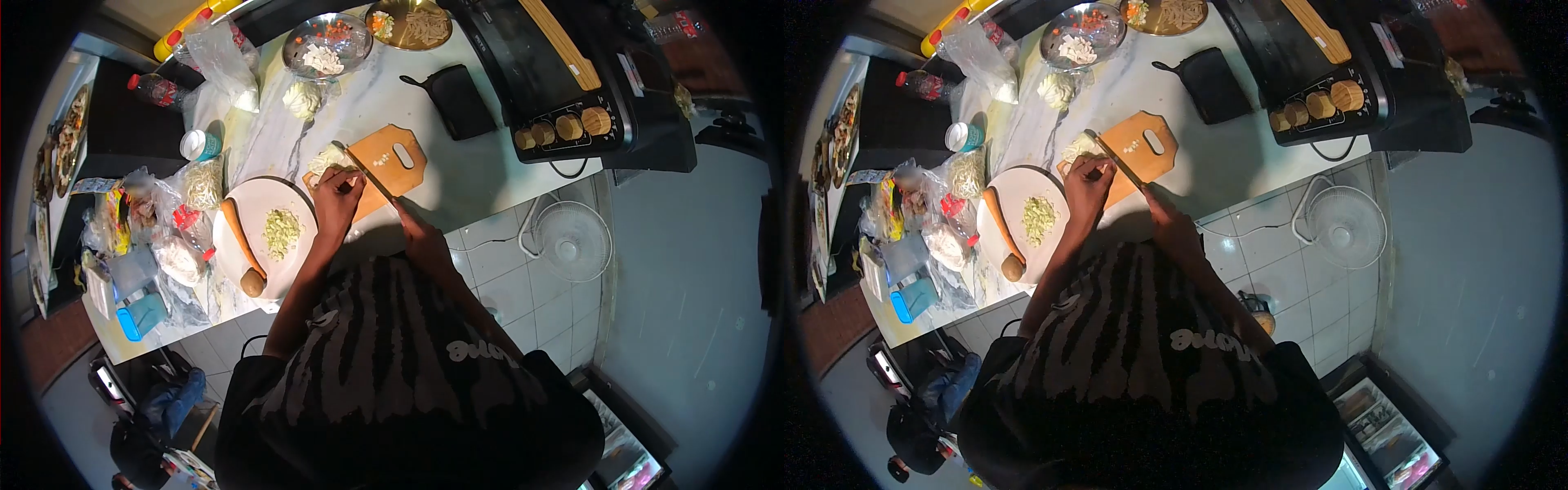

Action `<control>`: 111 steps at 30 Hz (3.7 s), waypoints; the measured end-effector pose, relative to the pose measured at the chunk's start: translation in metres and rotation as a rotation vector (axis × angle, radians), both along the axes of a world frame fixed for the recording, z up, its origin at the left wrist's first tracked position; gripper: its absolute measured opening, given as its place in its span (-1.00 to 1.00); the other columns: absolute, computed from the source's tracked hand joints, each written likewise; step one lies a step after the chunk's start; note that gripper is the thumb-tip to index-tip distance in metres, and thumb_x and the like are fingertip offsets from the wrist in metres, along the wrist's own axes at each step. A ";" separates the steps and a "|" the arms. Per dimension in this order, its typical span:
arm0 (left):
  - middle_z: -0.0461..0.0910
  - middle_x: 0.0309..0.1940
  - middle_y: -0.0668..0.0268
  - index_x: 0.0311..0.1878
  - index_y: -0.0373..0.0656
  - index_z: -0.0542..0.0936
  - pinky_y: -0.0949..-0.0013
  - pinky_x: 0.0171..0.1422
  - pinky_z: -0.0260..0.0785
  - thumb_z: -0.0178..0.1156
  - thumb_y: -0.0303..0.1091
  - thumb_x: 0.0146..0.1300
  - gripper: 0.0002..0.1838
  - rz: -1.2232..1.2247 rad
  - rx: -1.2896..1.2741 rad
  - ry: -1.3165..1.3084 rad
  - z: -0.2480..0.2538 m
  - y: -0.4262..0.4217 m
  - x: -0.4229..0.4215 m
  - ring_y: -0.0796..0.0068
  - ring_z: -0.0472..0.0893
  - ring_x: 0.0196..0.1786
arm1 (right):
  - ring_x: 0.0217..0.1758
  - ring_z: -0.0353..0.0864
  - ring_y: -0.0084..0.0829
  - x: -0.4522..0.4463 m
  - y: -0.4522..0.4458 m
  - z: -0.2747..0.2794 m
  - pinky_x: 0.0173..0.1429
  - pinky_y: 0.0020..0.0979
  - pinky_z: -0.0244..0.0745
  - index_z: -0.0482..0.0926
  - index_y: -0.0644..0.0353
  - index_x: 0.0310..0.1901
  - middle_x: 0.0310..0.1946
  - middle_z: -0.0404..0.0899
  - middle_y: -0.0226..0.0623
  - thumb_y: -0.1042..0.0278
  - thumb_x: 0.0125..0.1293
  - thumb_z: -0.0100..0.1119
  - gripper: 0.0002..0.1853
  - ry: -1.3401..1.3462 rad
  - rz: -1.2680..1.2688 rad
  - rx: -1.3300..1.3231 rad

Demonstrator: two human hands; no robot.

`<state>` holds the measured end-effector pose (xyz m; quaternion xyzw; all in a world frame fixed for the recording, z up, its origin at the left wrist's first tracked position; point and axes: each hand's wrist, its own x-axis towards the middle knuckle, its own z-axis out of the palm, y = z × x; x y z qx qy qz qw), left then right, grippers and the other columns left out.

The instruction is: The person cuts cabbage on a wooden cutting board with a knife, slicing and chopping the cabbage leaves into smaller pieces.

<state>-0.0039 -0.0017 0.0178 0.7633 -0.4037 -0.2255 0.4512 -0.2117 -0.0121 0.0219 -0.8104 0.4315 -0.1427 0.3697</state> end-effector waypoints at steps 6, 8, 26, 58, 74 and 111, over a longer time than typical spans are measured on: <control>0.56 -0.41 0.26 -0.14 -0.11 0.81 0.39 -0.31 0.35 0.43 -0.34 0.24 -0.84 -0.022 0.007 -0.042 0.004 -0.005 -0.004 0.48 0.54 -0.43 | -0.37 0.67 0.12 -0.004 -0.002 -0.004 -0.27 0.00 0.63 0.36 -0.10 0.48 -0.32 0.60 0.07 0.44 0.44 0.05 -0.42 -0.052 -0.034 -0.125; 0.55 -0.41 0.26 -0.13 -0.09 0.81 0.38 -0.31 0.34 0.43 -0.33 0.25 -0.85 -0.026 0.003 -0.028 0.004 -0.006 -0.005 0.48 0.54 -0.43 | -0.36 0.67 0.12 -0.005 -0.001 -0.003 -0.27 -0.01 0.63 0.35 -0.10 0.49 -0.31 0.60 0.07 0.44 0.44 0.04 -0.41 -0.037 -0.037 -0.110; 0.65 -0.33 0.21 -0.12 -0.21 0.79 0.38 -0.21 0.45 0.44 -0.34 0.19 -0.78 -0.036 0.015 0.001 0.014 -0.001 -0.003 0.40 0.62 -0.33 | -0.04 0.65 0.19 -0.004 -0.003 0.007 -0.01 0.00 0.62 0.39 0.00 0.45 -0.04 0.61 0.20 0.43 0.47 0.01 -0.48 -0.153 0.003 -0.010; 0.59 -0.40 0.25 -0.13 -0.18 0.80 0.39 -0.32 0.41 0.43 -0.39 0.20 -0.82 -0.027 -0.125 -0.086 0.005 -0.001 -0.004 0.44 0.57 -0.47 | -0.09 0.67 0.16 -0.005 -0.006 0.008 0.00 0.01 0.63 0.33 -0.14 0.50 -0.08 0.64 0.12 0.32 0.50 -0.01 -0.46 -0.016 0.009 0.068; 0.55 -0.47 0.24 -0.21 -0.20 0.79 0.35 -0.34 0.38 0.44 -0.38 0.16 -0.85 -0.007 -0.017 -0.083 -0.003 -0.003 -0.002 0.42 0.54 -0.48 | -0.19 0.68 0.16 -0.003 -0.005 0.000 -0.11 0.04 0.63 0.37 -0.10 0.47 -0.14 0.64 0.13 0.42 0.45 0.01 -0.44 0.042 0.022 0.040; 0.52 -0.54 0.26 -0.14 -0.14 0.78 0.27 -0.30 0.34 0.40 -0.30 0.23 -0.81 -0.002 -0.034 -0.159 0.003 -0.011 -0.007 0.32 0.53 -0.44 | 0.12 0.62 0.15 -0.015 -0.018 0.009 0.20 -0.02 0.55 0.42 -0.07 0.42 0.10 0.60 0.13 0.23 0.57 -0.11 -0.56 -0.019 -0.065 0.154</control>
